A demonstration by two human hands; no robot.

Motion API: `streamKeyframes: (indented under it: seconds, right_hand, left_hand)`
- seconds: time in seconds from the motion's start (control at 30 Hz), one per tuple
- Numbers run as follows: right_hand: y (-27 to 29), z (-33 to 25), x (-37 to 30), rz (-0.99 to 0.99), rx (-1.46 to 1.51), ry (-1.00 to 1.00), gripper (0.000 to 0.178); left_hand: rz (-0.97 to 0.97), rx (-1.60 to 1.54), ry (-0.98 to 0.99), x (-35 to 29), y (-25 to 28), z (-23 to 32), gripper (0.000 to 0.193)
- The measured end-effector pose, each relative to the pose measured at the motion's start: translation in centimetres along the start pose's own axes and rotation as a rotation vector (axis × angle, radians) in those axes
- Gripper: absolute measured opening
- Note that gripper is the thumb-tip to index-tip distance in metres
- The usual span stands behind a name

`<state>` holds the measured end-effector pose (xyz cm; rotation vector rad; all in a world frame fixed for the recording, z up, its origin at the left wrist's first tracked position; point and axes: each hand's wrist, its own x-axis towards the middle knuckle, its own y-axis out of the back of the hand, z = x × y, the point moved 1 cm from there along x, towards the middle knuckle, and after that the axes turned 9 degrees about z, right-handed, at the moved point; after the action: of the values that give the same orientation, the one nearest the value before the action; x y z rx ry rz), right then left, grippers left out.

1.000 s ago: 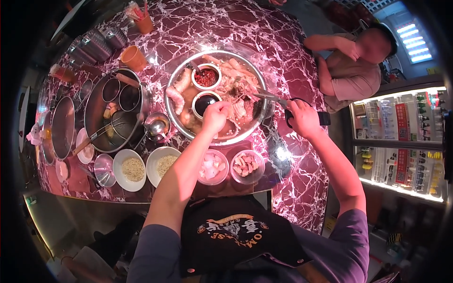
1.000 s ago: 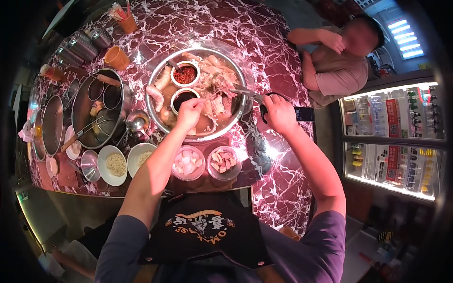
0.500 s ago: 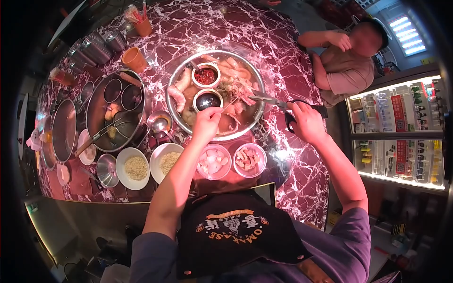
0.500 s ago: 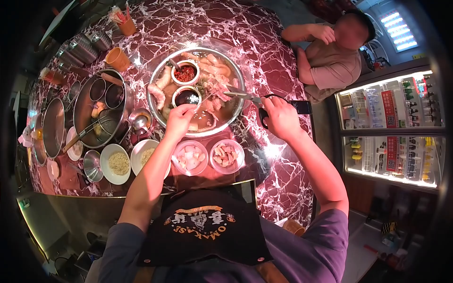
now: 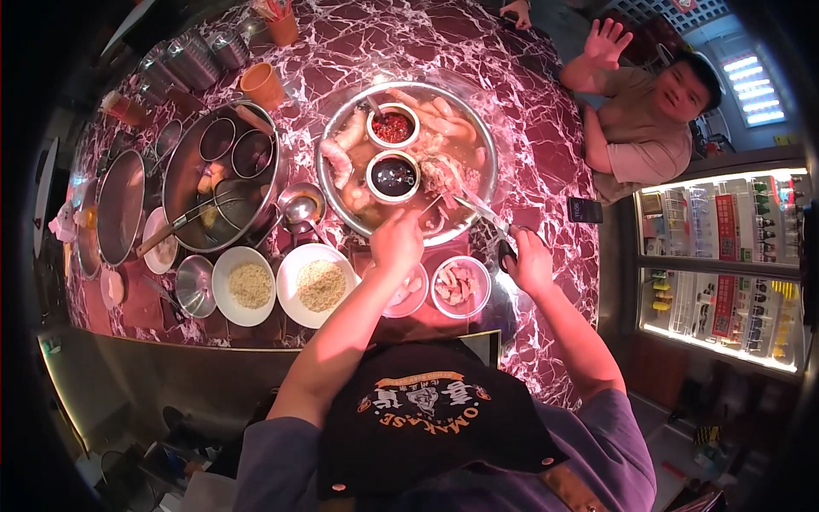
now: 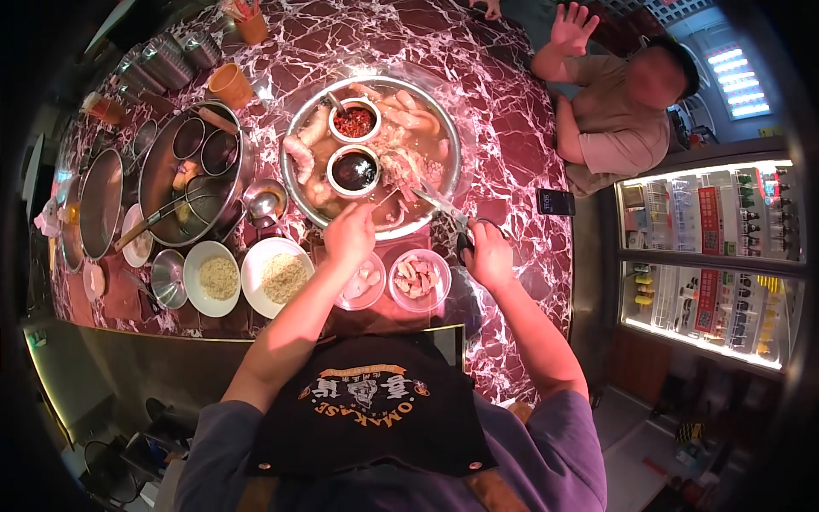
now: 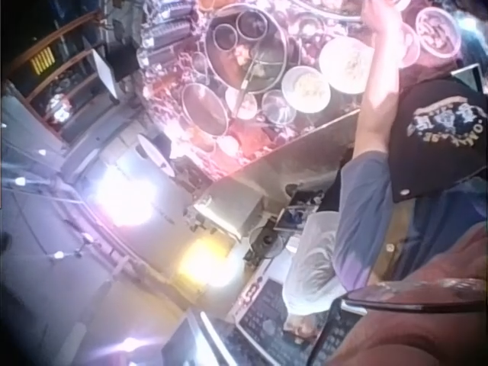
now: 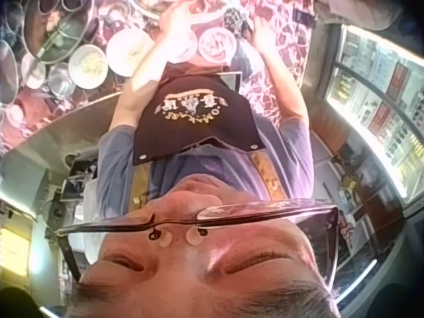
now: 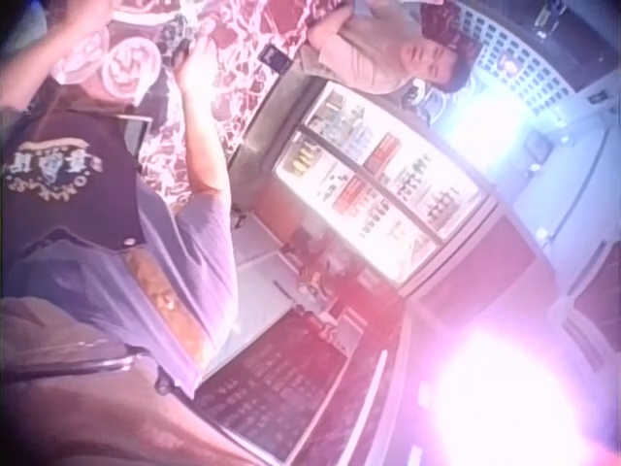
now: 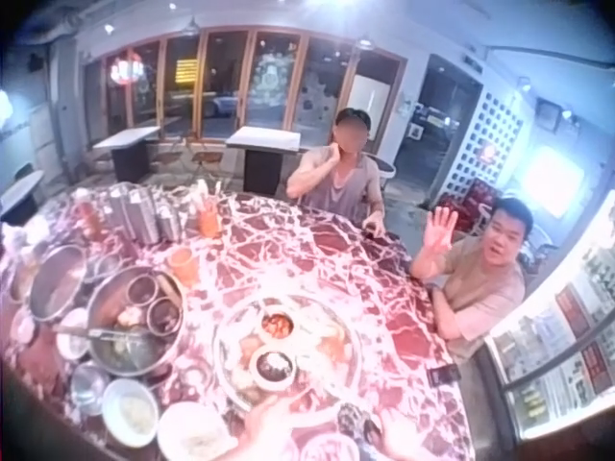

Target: Preparing and serving meat and ingredients for a hot pot meal at a restaurant table.

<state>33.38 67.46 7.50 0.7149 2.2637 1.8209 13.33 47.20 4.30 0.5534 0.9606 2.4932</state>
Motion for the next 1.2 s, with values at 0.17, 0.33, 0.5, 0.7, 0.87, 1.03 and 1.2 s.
streamKeyframes:
  seconds: [0.17, 0.33, 0.5, 0.7, 0.87, 1.03, 1.2]
  right_hand:
    - [2.3, -0.4, -0.2, -0.112, -0.079, -0.074, 0.052]
    - [6.0, -1.6, 0.5, -0.163, -0.078, -0.176, 0.051]
    - [5.6, -3.9, 4.7, -0.215, -0.159, -0.171, 0.059]
    - [5.5, -2.9, 6.6, -0.394, -0.331, -0.233, 0.069]
    - [3.0, -3.0, 7.2, -0.431, -0.142, -0.335, 0.075]
    - [1.0, -3.4, 8.6, -0.466, -0.242, -0.316, 0.075]
    - [1.0, -2.4, 9.1, -0.428, -0.126, -0.279, 0.057]
  left_hand:
    - [0.051, 0.037, -0.089, -0.7, -0.4, -0.2, 0.020]
    - [0.030, 0.087, -0.146, -1.2, -1.0, 0.3, 0.014]
    - [-0.026, 0.124, -0.172, -1.6, -1.5, 1.1, 0.013]
    - [-0.014, 0.101, -0.168, -1.9, -1.6, 1.3, 0.013]
    - [-0.023, 0.114, -0.192, -1.8, -1.8, 1.0, 0.013]
    - [-0.017, 0.102, -0.228, -1.9, -2.3, 1.1, 0.014]
    - [-0.028, 0.087, -0.214, -1.8, -2.6, 1.0, 0.016]
